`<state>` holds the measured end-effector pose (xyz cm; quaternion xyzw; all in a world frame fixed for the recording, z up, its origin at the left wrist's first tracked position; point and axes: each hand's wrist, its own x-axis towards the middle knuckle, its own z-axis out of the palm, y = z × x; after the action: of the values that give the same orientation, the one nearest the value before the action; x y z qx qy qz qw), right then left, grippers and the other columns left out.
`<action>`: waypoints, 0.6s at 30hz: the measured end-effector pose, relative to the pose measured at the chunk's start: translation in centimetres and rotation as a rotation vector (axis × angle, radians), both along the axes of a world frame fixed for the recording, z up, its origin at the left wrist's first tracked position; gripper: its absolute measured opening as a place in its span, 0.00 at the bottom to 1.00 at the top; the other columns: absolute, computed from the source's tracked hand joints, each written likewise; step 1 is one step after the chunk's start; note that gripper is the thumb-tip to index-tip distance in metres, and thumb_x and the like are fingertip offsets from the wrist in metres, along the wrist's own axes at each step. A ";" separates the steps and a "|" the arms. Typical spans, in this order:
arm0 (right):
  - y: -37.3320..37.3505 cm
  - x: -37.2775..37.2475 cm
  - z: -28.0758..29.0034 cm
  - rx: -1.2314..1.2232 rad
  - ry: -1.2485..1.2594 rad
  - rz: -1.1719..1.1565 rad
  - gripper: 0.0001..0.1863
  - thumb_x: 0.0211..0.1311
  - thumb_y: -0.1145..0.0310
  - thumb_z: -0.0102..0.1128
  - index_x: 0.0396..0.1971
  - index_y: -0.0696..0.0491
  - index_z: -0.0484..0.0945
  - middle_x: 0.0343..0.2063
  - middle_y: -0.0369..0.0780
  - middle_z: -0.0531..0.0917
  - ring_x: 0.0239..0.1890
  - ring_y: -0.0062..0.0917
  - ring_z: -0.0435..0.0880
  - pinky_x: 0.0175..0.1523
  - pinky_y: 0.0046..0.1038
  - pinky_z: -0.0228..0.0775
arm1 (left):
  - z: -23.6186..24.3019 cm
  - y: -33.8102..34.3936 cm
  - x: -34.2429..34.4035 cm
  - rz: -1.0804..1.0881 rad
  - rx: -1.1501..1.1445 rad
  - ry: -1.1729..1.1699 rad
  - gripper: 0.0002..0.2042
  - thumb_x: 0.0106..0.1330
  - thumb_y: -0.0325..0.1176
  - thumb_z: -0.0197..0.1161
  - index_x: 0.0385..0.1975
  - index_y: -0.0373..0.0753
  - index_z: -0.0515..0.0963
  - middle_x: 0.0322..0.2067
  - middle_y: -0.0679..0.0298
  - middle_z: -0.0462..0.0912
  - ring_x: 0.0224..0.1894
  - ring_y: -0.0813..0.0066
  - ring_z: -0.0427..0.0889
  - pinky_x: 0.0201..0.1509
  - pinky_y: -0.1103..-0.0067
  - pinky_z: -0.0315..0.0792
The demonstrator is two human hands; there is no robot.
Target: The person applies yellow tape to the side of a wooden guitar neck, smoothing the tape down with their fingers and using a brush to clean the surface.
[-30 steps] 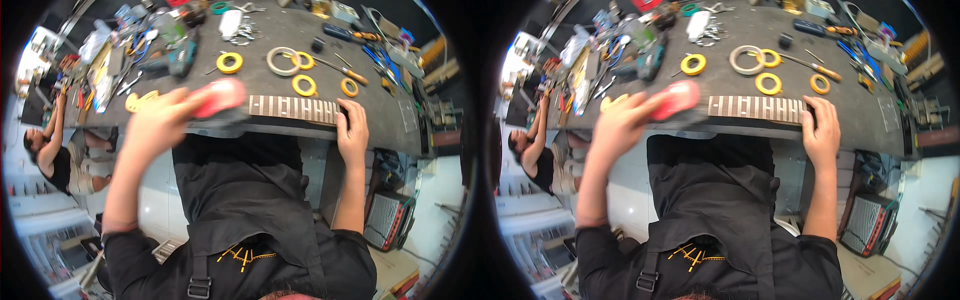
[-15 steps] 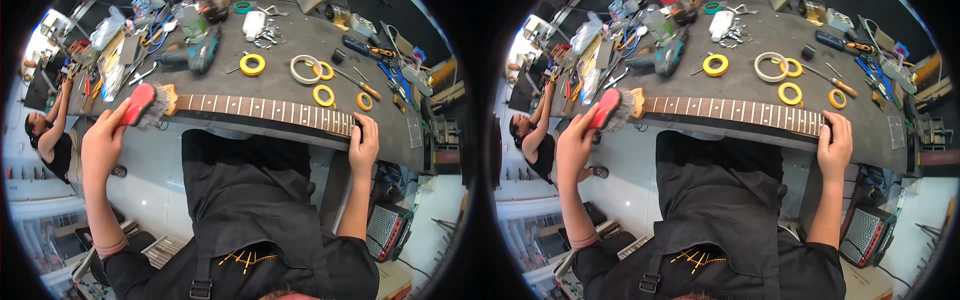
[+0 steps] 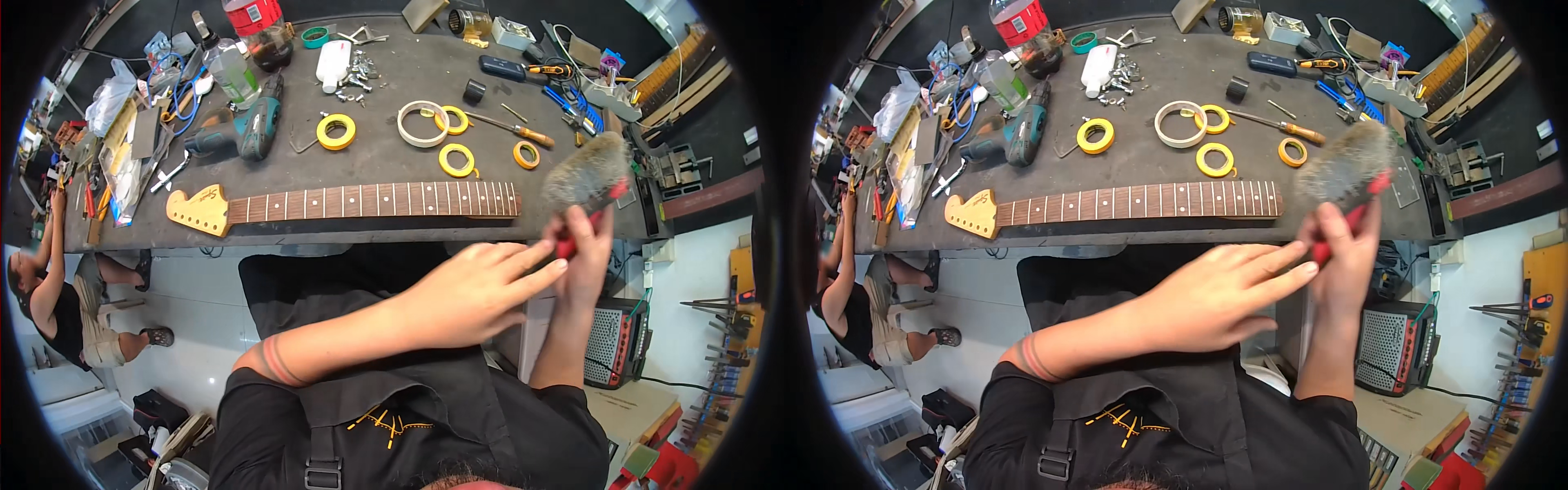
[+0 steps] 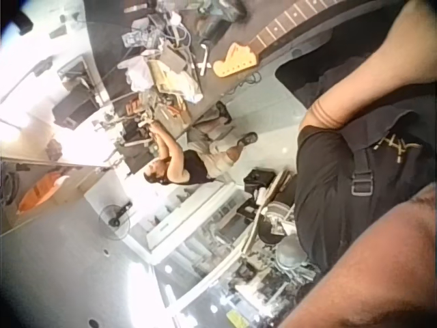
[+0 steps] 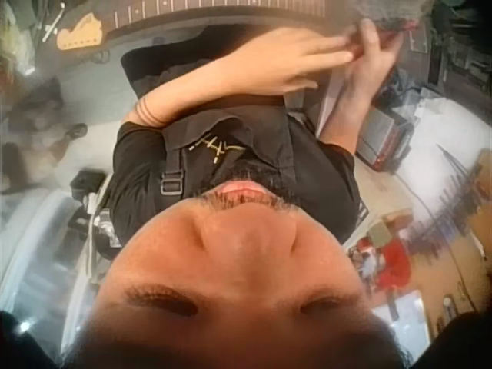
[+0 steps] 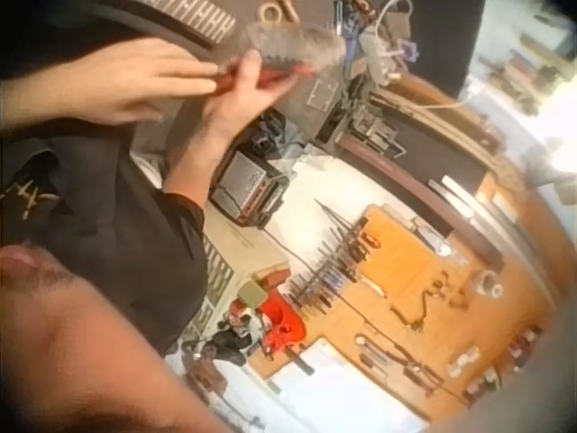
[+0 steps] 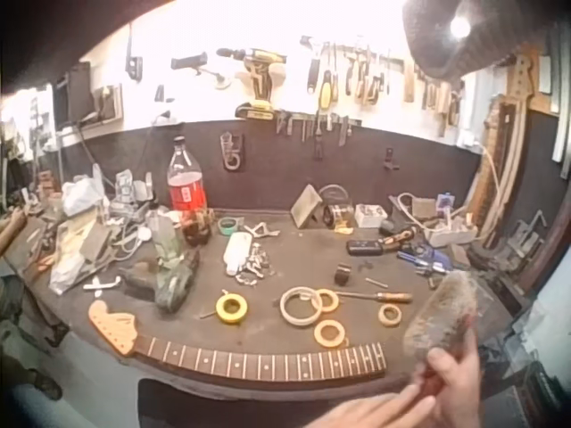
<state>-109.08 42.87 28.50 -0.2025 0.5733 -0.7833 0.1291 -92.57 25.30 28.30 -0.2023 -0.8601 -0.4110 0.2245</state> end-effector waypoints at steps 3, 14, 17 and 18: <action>4.1 -5.7 -0.3 0.658 0.592 -0.419 0.45 0.70 0.71 0.83 0.82 0.54 0.66 0.66 0.46 0.80 0.66 0.42 0.88 0.66 0.44 0.86 | 0.2 -7.0 2.0 0.168 -0.133 -0.065 0.35 0.65 0.32 0.83 0.75 0.40 0.81 0.70 0.48 0.85 0.74 0.44 0.82 0.78 0.54 0.75; 4.5 -15.4 -3.0 1.342 1.077 -0.469 0.51 0.60 0.78 0.85 0.83 0.40 0.69 0.78 0.46 0.70 0.78 0.52 0.79 0.76 0.55 0.77 | -3.2 -19.4 9.8 0.678 -0.460 -0.286 0.32 0.63 0.37 0.85 0.68 0.40 0.85 0.57 0.59 0.87 0.61 0.53 0.84 0.66 0.59 0.76; 4.5 -15.9 -3.9 1.347 1.046 -0.462 0.53 0.63 0.79 0.81 0.86 0.39 0.67 0.80 0.46 0.69 0.82 0.51 0.74 0.80 0.57 0.71 | -3.5 -19.8 10.1 0.664 -0.509 -0.153 0.29 0.64 0.38 0.84 0.64 0.38 0.86 0.52 0.60 0.87 0.54 0.54 0.84 0.59 0.60 0.76; 4.1 -15.6 -4.0 1.349 1.055 -0.466 0.54 0.63 0.80 0.79 0.88 0.39 0.65 0.82 0.46 0.68 0.83 0.51 0.73 0.81 0.57 0.70 | -3.2 -20.0 10.4 0.666 -0.508 -0.157 0.29 0.64 0.38 0.84 0.64 0.38 0.86 0.52 0.60 0.87 0.54 0.54 0.84 0.59 0.60 0.76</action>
<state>-124.72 47.01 24.49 -0.2962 0.9244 -0.0897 -0.2230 -82.15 5.34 25.07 0.0696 -0.9669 -0.1052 0.2218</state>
